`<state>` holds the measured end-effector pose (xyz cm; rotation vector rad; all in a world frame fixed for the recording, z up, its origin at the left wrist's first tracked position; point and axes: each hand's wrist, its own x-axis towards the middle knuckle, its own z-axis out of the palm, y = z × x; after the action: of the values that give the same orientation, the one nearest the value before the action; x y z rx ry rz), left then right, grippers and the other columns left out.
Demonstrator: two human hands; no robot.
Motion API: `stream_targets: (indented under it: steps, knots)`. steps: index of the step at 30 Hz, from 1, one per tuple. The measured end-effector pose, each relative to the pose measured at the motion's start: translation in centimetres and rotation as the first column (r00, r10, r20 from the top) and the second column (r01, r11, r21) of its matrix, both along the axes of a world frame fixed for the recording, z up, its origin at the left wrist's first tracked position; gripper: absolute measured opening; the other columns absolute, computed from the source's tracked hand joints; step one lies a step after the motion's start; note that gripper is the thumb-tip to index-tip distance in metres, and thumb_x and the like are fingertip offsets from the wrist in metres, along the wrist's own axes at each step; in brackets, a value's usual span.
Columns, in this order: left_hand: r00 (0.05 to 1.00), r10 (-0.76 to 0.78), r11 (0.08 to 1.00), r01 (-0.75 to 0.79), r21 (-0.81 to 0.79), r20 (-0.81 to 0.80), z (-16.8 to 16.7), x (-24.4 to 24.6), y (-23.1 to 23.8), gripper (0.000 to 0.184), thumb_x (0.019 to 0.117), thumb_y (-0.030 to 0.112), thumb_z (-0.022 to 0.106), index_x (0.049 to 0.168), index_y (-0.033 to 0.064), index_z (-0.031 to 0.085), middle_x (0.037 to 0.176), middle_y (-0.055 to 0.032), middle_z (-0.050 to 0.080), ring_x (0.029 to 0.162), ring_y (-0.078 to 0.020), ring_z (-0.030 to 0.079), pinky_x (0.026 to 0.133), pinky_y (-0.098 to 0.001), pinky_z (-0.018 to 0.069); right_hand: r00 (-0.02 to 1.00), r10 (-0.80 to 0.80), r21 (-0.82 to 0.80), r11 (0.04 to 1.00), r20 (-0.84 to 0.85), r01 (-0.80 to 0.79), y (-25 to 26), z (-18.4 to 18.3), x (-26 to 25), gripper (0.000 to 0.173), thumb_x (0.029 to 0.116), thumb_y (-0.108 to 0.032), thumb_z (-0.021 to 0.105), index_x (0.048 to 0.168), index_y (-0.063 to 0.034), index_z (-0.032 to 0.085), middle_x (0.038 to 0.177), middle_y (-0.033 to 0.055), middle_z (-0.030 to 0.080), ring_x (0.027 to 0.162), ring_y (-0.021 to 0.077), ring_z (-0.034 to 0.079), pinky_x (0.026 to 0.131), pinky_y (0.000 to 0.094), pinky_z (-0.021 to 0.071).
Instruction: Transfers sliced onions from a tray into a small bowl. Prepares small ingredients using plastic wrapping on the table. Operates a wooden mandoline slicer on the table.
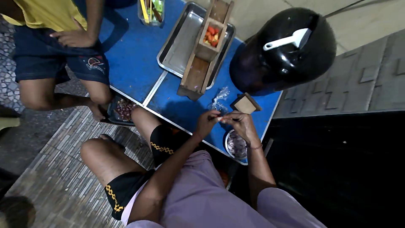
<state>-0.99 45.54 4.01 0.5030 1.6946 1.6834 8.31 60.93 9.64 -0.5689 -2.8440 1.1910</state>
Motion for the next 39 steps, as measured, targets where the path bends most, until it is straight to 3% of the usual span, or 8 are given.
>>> stream_targets:
  steps: [5,8,15,19,22,25,30,39]
  knots:
    - [0.999,0.043,0.986,-0.044,-0.158,-0.007,1.6,0.0,-0.3,0.015,0.0926,0.004,0.073,0.105,-0.0036,0.071,0.096,-0.0155,0.072,0.083,-0.0204,0.07,0.081,-0.0377,0.0582,0.992,-0.106,0.012,0.994,0.075,0.105,-1.1,-0.2,-0.7,0.007,0.0936,-0.007,0.074,0.095,-0.0025,0.078,0.09,0.0128,0.074,0.081,0.0236,0.069,0.078,0.048,0.056]
    - [0.954,0.029,0.983,-0.081,-0.164,-0.297,1.4,1.1,-0.7,0.012,0.0938,0.001,0.069,0.102,-0.0073,0.07,0.101,-0.0209,0.069,0.089,-0.0291,0.069,0.084,-0.0433,0.0581,0.983,-0.148,0.079,0.987,0.105,0.14,-2.6,-0.3,-1.2,0.009,0.0947,-0.005,0.07,0.095,0.0004,0.077,0.088,0.0174,0.074,0.081,0.0315,0.07,0.079,0.0548,0.0555]
    - [0.431,-0.212,0.967,-0.039,-0.252,-0.877,-0.4,2.1,-0.7,0.018,0.0871,-0.009,0.068,0.104,-0.0098,0.071,0.1,-0.0241,0.069,0.093,-0.0392,0.07,0.082,-0.0455,0.0594,0.969,-0.19,0.215,0.964,0.158,0.154,-4.4,-1.4,-2.0,0.014,0.0949,-0.002,0.063,0.092,0.0018,0.076,0.088,0.0226,0.073,0.087,0.0423,0.07,0.08,0.0633,0.0523]
    - [0.767,-0.178,0.968,0.025,-0.248,-0.616,0.3,1.5,-1.0,0.021,0.095,-0.008,0.059,0.114,-0.0093,0.069,0.113,-0.0282,0.067,0.108,-0.0418,0.067,0.097,-0.0496,0.054,0.98,-0.163,0.15,0.978,0.111,0.145,-4.4,-1.9,-1.6,0.015,0.0966,-0.002,0.062,0.098,0.0026,0.076,0.093,0.0217,0.074,0.09,0.0385,0.071,0.085,0.059,0.0541]
    - [0.976,-0.015,0.976,-0.033,-0.213,-0.219,0.6,0.0,-1.3,0.015,0.0988,0.006,0.064,0.106,-0.0061,0.069,0.101,-0.0202,0.07,0.091,-0.029,0.07,0.086,-0.0452,0.0577,0.996,-0.076,0.116,0.99,-0.049,0.082,-3.7,-2.8,-0.8,0.02,0.0983,-0.003,0.061,0.11,0.0018,0.076,0.1,0.0199,0.075,0.091,0.0323,0.073,0.086,0.051,0.0577]
    - [0.999,0.047,0.975,-0.049,-0.219,-0.015,1.0,-0.8,-1.5,0.025,0.0976,0.011,0.069,0.117,-0.0046,0.067,0.099,-0.019,0.071,0.086,-0.0261,0.071,0.083,-0.0433,0.0587,0.98,-0.017,0.241,0.968,-0.2,0.066,-4.1,-3.2,-0.7,0.02,0.0961,-0.006,0.062,0.103,0.0045,0.077,0.093,0.0213,0.074,0.083,0.0337,0.073,0.078,0.047,0.0604]
    - [0.992,0.012,0.978,-0.038,-0.207,-0.122,1.8,-0.7,-2.0,0.021,0.0973,0.007,0.066,0.114,-0.0049,0.069,0.101,-0.0174,0.073,0.09,-0.0221,0.071,0.087,-0.0386,0.0579,0.973,0.073,0.344,0.939,-0.217,0.006,-4.2,-3.9,-1.3,0.022,0.0943,-0.011,0.061,0.09,0.0066,0.074,0.085,0.0224,0.071,0.08,0.0381,0.072,0.075,0.0507,0.0597]
    - [0.992,-0.012,0.992,0.027,-0.122,0.126,0.2,-2.1,-3.5,0.018,0.1021,0.008,0.061,0.111,-0.0062,0.069,0.095,-0.0127,0.072,0.076,-0.0123,0.068,0.076,-0.0304,0.0588,0.989,-0.117,-0.072,0.991,-0.085,0.111,-2.7,-2.8,-1.3,0.019,0.0973,-0.008,0.061,0.102,0.0025,0.076,0.098,0.0148,0.074,0.084,0.0177,0.069,0.079,0.0369,0.0568]
